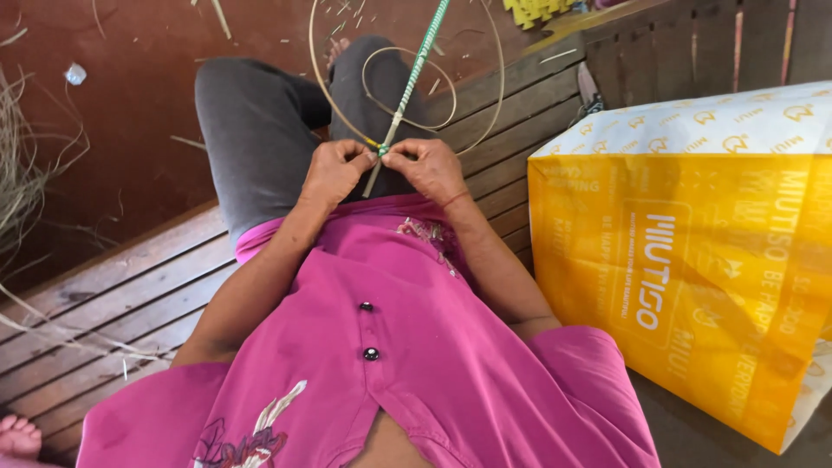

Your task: Weaving colored fibers onto a circular frame to create a decorative or functional craft item.

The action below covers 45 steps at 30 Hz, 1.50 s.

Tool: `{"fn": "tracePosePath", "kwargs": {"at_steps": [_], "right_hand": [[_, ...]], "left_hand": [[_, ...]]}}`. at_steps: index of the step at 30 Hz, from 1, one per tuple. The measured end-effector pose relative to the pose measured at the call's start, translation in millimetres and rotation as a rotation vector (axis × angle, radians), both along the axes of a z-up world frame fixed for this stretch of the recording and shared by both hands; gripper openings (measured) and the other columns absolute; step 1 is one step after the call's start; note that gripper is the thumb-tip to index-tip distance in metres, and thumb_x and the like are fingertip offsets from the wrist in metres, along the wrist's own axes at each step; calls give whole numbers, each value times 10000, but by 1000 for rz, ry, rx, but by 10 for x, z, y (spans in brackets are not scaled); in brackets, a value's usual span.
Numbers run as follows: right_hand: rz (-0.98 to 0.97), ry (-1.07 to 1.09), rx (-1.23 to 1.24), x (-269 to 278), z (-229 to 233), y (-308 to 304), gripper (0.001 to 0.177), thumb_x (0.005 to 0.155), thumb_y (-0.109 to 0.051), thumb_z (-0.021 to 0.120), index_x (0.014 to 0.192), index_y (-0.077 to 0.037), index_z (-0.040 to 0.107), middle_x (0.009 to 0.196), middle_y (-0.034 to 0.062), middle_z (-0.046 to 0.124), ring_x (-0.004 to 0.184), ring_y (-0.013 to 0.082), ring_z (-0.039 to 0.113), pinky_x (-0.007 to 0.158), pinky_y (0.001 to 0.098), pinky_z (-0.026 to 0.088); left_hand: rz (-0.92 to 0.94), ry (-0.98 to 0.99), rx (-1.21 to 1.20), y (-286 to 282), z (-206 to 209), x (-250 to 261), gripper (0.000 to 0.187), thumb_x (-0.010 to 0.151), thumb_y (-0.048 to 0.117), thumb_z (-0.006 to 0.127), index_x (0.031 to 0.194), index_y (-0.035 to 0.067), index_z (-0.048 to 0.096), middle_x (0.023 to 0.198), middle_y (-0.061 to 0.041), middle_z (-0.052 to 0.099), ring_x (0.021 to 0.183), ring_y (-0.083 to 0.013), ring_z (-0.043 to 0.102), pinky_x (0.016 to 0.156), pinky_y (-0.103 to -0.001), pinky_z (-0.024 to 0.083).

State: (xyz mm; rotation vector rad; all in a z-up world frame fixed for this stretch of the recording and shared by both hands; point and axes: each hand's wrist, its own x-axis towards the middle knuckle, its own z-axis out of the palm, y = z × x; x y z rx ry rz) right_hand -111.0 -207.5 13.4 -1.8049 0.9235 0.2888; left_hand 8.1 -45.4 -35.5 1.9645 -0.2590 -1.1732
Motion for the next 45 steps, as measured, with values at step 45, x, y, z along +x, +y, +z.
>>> {"fn": "tracePosePath", "kwargs": {"at_steps": [45], "right_hand": [[-228, -85, 211, -205, -708, -251, 205, 880, -184, 620, 934, -126, 809, 569, -10, 618, 498, 66, 531, 463, 197, 438]], "left_hand": [[-600, -1139, -415, -486, -415, -278, 172, 912, 334, 660, 867, 203, 557, 758, 14, 581, 759, -215, 643, 726, -340, 518]]}}
